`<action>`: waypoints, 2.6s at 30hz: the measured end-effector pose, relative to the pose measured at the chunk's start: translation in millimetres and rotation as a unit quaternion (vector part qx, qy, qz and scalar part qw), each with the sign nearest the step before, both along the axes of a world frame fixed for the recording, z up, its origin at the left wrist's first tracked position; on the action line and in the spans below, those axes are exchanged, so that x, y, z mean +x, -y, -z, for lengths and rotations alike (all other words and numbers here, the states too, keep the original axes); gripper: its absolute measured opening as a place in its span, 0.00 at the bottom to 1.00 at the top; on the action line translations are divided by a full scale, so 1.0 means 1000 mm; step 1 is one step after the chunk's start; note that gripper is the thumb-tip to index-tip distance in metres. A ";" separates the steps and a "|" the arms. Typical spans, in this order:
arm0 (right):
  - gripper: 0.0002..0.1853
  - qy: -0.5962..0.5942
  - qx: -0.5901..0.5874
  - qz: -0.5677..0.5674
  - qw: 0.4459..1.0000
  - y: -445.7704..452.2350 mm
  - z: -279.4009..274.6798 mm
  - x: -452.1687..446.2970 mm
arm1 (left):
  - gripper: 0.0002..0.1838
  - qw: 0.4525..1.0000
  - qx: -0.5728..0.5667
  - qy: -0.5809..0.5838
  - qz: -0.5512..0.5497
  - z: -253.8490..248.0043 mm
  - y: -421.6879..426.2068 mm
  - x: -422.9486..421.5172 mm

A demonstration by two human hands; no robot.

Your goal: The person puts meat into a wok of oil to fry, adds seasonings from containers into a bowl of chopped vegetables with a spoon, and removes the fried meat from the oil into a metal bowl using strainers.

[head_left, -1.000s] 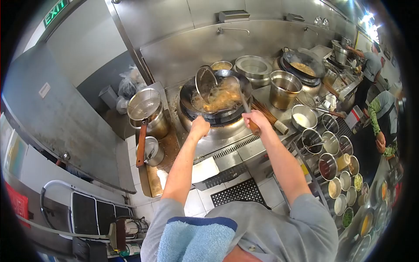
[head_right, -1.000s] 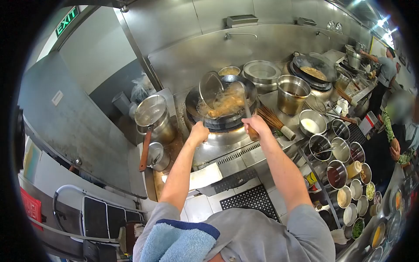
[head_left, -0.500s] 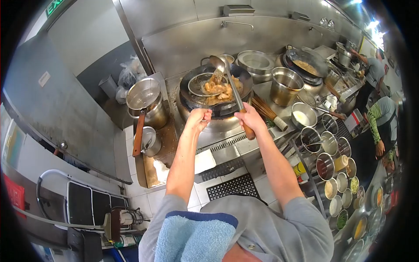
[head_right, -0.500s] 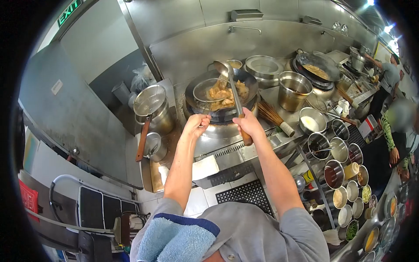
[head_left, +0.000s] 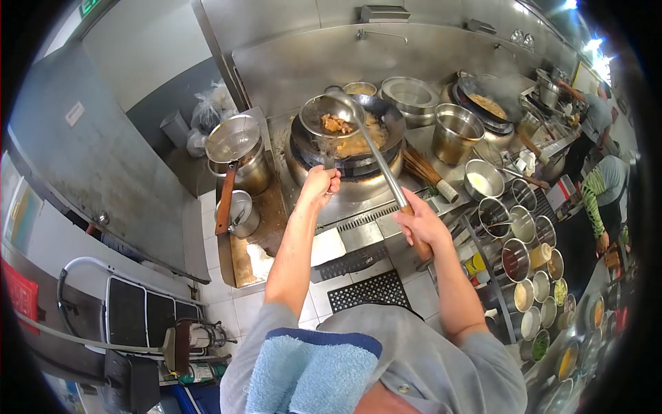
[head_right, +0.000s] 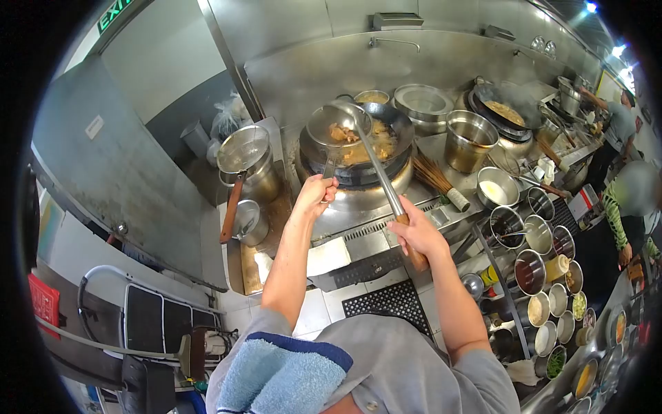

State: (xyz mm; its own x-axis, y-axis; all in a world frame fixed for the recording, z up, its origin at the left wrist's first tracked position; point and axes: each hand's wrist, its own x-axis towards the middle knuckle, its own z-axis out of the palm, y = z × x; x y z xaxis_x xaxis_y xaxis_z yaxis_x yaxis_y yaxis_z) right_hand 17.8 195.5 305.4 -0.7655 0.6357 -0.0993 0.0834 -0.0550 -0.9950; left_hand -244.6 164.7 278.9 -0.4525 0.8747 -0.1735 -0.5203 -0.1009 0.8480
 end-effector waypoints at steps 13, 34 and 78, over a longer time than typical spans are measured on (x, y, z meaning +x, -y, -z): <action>0.29 -0.056 -0.101 -0.027 0.993 -0.055 0.040 -0.040 | 0.02 1.000 -0.015 -0.008 0.014 0.035 0.007 0.000; 0.32 0.053 0.025 0.015 0.998 -0.052 0.036 -0.047 | 0.07 0.986 -0.083 -0.143 -0.006 0.037 0.002 0.003; 0.13 -0.054 -0.103 -0.003 0.993 -0.078 0.028 -0.088 | 0.03 0.995 -0.030 0.096 0.005 0.031 -0.020 -0.034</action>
